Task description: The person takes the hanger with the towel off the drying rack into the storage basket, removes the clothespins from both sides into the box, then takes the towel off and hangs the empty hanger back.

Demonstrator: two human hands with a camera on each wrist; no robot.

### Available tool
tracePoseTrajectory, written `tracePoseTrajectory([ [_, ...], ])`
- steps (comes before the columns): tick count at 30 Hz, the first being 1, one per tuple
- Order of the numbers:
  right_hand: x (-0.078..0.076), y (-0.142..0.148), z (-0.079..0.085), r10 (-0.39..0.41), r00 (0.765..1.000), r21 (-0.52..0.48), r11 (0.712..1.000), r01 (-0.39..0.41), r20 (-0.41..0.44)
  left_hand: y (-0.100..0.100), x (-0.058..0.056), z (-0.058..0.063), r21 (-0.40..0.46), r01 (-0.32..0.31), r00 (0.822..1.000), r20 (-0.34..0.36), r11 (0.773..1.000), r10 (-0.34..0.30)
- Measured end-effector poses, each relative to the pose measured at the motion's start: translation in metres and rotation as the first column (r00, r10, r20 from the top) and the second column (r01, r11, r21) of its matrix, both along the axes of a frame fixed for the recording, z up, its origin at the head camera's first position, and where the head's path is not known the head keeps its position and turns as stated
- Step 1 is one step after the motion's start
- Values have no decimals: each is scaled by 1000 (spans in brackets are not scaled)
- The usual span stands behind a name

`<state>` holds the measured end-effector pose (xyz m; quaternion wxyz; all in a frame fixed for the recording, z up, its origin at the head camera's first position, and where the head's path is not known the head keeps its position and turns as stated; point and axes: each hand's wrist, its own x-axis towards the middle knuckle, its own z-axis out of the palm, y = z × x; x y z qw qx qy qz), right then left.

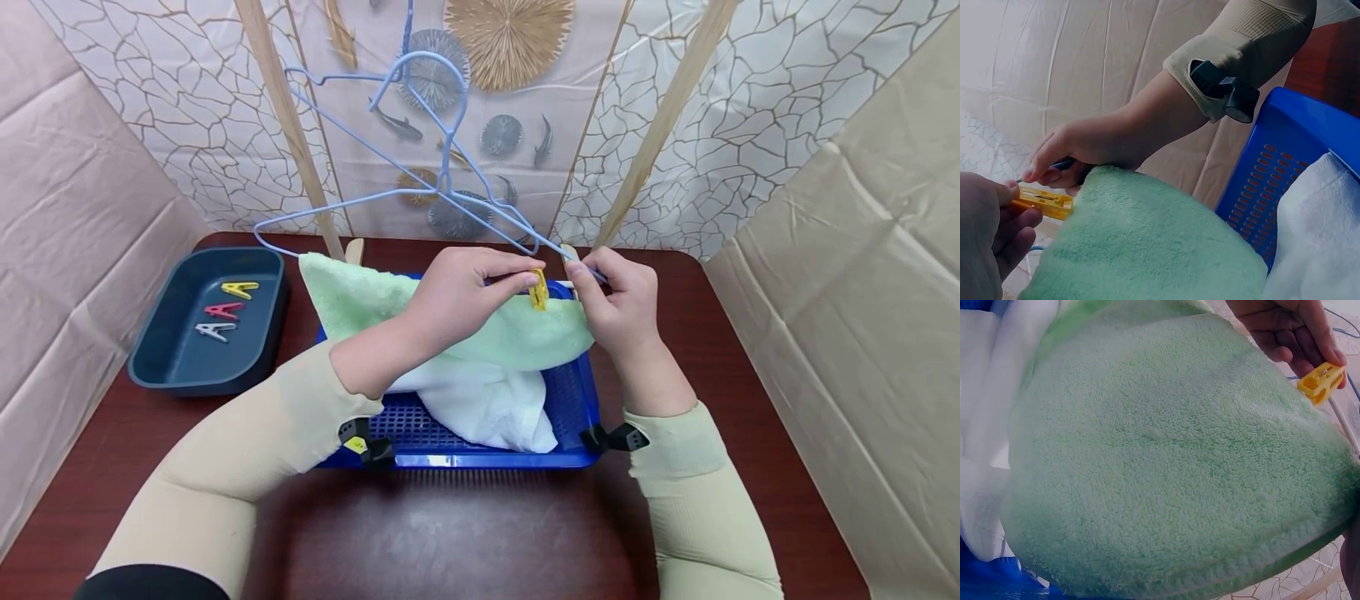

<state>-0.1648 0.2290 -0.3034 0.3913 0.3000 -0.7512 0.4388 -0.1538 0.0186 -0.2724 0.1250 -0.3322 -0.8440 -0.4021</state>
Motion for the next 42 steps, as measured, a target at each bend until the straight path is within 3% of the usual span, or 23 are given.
tracePoseTrajectory([
  [18,2,3,-1,-9,1000,-12,1000,9,16,-23,10,1,-21,-61,997,44,998,62],
  [26,0,6,-3,7,1000,-19,1000,-7,14,-37,13,0,58,-34,997,68,998,30],
  [33,-1,7,-4,11,1000,-20,1000,-11,15,-51,15,-2,96,-79,988,140,992,65],
  [42,-1,8,-5,10,1000,-27,1000,-9,13,-71,19,-3,116,-118,985,144,986,101],
])
